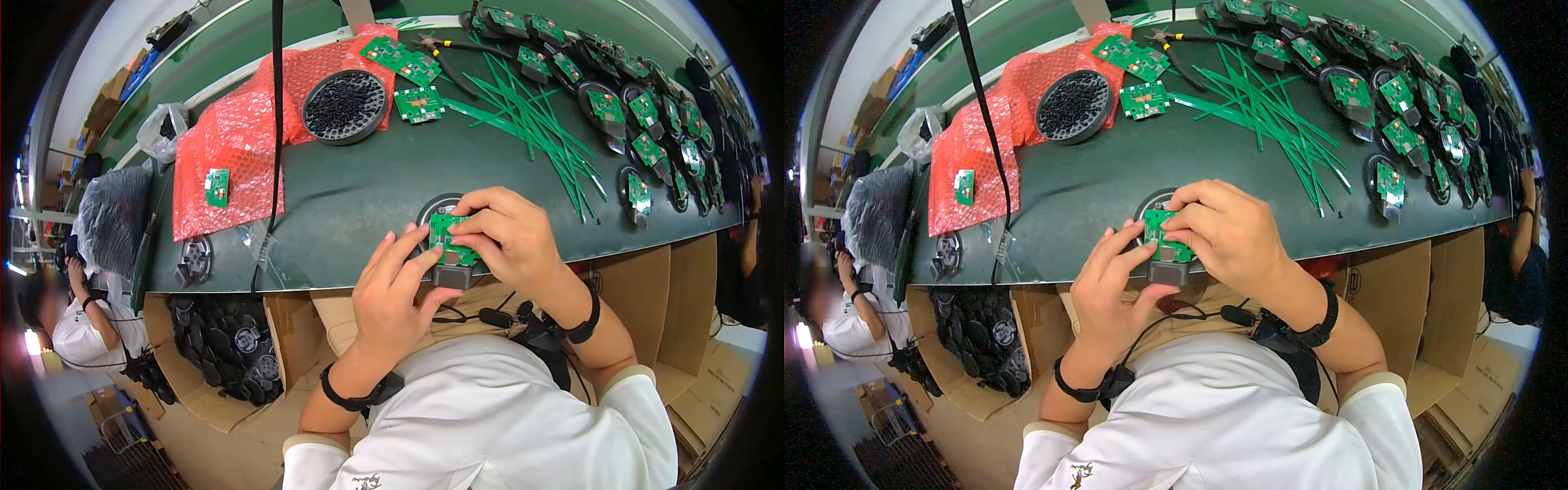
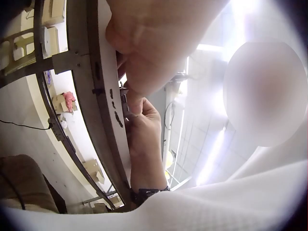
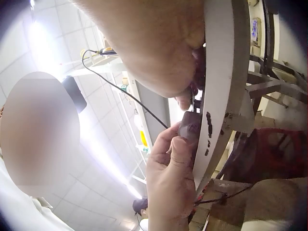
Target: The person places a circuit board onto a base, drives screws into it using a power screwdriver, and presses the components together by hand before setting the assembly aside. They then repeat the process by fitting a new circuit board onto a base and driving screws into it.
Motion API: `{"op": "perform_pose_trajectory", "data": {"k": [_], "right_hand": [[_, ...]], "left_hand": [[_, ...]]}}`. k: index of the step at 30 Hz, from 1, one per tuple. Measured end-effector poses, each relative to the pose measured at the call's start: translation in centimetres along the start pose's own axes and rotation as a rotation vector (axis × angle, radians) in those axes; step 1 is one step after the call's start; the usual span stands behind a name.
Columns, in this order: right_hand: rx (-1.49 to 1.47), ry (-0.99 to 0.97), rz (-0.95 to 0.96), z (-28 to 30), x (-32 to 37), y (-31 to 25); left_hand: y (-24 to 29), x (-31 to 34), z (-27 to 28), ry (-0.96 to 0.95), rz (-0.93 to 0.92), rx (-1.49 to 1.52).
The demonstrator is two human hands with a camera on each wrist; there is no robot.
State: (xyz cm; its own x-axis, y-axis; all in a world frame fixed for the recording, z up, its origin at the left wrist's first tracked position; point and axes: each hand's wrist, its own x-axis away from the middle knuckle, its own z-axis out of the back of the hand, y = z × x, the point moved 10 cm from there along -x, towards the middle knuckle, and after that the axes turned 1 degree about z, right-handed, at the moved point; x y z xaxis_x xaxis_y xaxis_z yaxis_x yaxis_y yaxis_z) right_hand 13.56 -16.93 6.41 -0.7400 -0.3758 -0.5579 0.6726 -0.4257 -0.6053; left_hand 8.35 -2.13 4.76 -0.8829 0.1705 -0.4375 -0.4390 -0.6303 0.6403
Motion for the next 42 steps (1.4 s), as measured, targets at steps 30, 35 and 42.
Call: {"op": "perform_pose_trajectory", "data": {"k": [30,35,42], "right_hand": [[-0.01,-0.207,0.047,0.3,0.3,-0.6],[-0.124,-0.177,0.038,1.0,0.7,-1.7],[-0.235,-0.094,-0.111,0.9,1.3,-1.2]], "left_hand": [[0.8,-0.3,0.1,0.062,-0.15,-0.128],[1.0,-2.3,2.3,0.19,-0.065,0.164],[2.4,-2.3,2.5,0.172,-0.014,0.221]]}}
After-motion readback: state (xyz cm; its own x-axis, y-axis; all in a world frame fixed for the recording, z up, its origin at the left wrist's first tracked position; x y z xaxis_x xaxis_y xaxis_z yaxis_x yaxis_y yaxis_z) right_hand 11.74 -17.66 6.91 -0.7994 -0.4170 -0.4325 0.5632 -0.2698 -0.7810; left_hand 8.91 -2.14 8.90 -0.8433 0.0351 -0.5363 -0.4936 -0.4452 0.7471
